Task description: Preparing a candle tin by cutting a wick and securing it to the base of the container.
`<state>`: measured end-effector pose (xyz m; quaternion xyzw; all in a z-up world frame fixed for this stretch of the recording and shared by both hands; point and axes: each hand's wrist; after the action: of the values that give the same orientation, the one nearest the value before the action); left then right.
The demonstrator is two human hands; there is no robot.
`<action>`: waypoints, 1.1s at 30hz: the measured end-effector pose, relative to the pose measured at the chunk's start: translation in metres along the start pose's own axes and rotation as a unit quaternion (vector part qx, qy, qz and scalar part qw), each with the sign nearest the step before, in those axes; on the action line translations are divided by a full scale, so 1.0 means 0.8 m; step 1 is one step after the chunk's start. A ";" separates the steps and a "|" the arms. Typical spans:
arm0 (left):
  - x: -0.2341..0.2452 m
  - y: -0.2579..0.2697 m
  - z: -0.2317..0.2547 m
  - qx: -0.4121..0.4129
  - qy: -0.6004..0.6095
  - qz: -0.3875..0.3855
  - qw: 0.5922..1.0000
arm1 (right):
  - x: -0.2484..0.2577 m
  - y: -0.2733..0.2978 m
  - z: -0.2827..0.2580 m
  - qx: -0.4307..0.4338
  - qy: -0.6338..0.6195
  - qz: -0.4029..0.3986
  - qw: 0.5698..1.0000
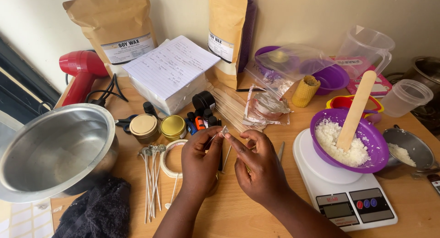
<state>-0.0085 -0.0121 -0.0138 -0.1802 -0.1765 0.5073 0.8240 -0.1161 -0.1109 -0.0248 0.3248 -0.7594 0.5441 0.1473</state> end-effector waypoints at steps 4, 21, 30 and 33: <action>0.000 0.000 0.003 0.003 0.005 -0.008 1.000 | 0.000 0.000 0.000 0.002 -0.004 0.005 1.000; -0.006 0.001 -0.002 0.084 0.144 -0.051 0.985 | 0.007 -0.006 -0.006 0.042 0.017 0.024 0.999; -0.007 0.003 0.000 0.097 0.132 -0.048 0.985 | 0.010 -0.004 -0.006 0.032 0.016 0.029 0.999; -0.008 0.003 -0.003 0.081 0.138 -0.048 0.986 | 0.010 -0.004 -0.006 0.034 0.013 0.030 0.999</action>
<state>-0.0116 -0.0170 -0.0174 -0.1725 -0.0275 0.4497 0.8759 -0.1202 -0.1097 -0.0160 0.3001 -0.7477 0.5780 0.1295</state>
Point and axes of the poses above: each hand's wrist, its own y-axis away from the middle knuckle, its own x-axis out of the back of the hand, z = x × y, and after that the axes turned 1 degree about z, right-handed
